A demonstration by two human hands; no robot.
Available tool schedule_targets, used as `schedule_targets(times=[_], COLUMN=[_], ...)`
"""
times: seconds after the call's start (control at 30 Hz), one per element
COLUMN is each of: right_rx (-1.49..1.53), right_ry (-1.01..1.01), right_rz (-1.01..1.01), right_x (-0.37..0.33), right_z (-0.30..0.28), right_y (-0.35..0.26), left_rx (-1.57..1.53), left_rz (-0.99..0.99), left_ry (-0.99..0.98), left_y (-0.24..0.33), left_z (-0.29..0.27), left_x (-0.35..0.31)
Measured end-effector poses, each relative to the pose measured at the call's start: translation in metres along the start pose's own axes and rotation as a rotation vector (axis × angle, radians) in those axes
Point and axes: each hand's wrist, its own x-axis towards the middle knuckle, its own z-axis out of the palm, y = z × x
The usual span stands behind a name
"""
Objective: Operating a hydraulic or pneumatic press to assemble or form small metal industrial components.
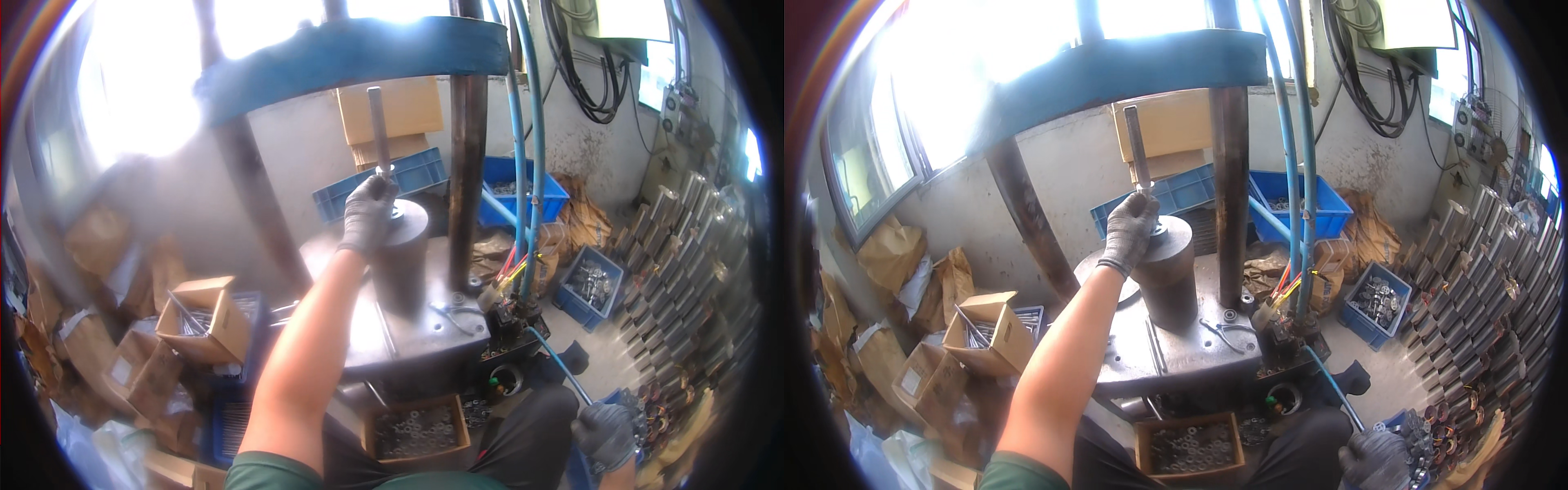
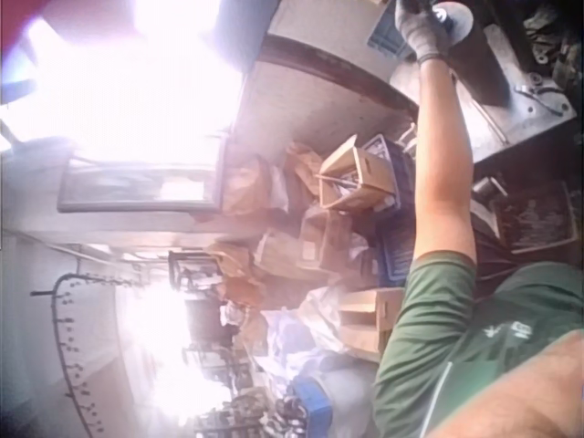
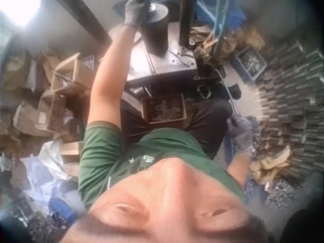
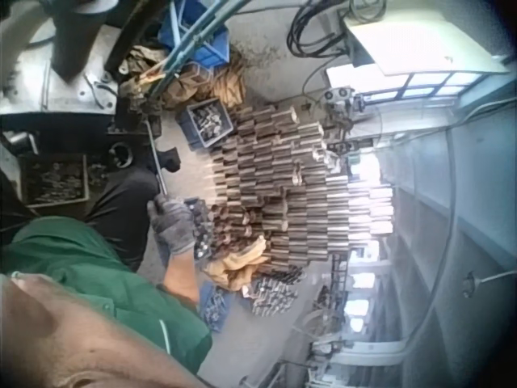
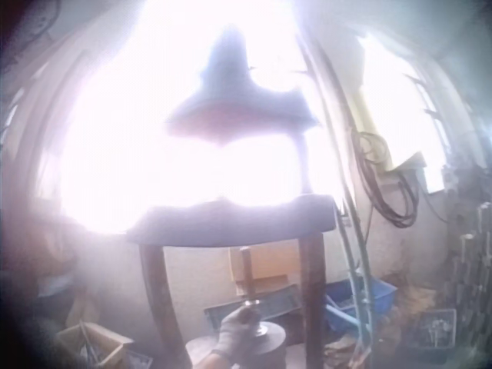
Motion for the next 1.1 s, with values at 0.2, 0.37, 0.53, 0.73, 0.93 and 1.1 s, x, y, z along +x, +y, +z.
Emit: schedule_targets(times=[0.2, 0.37, 0.53, 0.73, 0.93, 1.1], right_rx=[0.078, 0.048, 0.037, 0.064, 0.086, 0.026], right_ry=[0.035, 0.032, -0.012, 0.045, 0.025, 0.175], right_rz=[0.016, 0.074, 0.087, 0.063, 0.037, -0.05], right_x=[0.003, 0.006, 0.007, 0.008, 0.011, 0.069], right_z=[-0.006, -0.008, -0.012, -0.012, -0.017, -0.049], right_y=[-0.006, -0.011, -0.011, -0.012, -0.002, -0.001], left_rx=[0.019, 0.014, 0.054, 0.035, 0.007, 0.085], left_rz=[0.007, 0.006, 0.014, -0.026, -0.008, -0.017], left_ry=[0.02, 0.027, 0.016, 0.005, 0.019, 0.029], left_y=[0.003, -0.007, -0.004, -0.001, -0.008, 0.007], left_z=[0.002, 0.001, 0.003, -0.001, 0.0, 0.0], left_x=[-0.002, 0.006, 0.004, 0.002, 0.005, 0.003])
